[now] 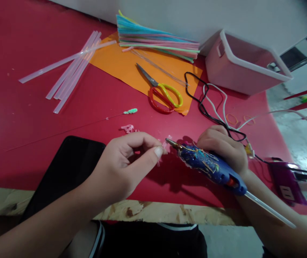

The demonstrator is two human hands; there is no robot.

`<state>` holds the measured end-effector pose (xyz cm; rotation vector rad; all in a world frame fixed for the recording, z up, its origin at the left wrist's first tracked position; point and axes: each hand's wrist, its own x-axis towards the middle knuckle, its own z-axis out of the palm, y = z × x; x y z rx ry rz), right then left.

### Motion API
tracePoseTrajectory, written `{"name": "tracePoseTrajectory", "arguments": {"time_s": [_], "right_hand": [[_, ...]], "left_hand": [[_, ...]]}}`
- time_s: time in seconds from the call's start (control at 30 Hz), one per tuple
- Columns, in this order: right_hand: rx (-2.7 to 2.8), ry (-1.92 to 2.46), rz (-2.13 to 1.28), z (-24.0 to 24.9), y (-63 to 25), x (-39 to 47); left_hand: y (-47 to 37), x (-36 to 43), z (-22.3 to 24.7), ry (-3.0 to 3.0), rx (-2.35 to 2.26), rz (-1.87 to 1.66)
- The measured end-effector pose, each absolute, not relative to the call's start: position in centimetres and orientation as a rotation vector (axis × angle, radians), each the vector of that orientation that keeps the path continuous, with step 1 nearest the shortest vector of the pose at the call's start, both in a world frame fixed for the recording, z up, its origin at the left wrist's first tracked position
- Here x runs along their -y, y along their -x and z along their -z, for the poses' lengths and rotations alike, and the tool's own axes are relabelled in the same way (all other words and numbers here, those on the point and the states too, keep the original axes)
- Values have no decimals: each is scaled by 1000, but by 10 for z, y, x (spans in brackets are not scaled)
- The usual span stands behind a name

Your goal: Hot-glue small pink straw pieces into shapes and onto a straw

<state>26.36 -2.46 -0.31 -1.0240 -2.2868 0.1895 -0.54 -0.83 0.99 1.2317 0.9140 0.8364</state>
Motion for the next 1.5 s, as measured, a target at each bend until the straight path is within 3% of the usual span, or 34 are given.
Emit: {"name": "tracePoseTrajectory", "arguments": {"time_s": [1.5], "right_hand": [[2320, 964, -180, -2, -261, 24]], "left_hand": [[6, 9, -14, -1187, -907, -759]]}}
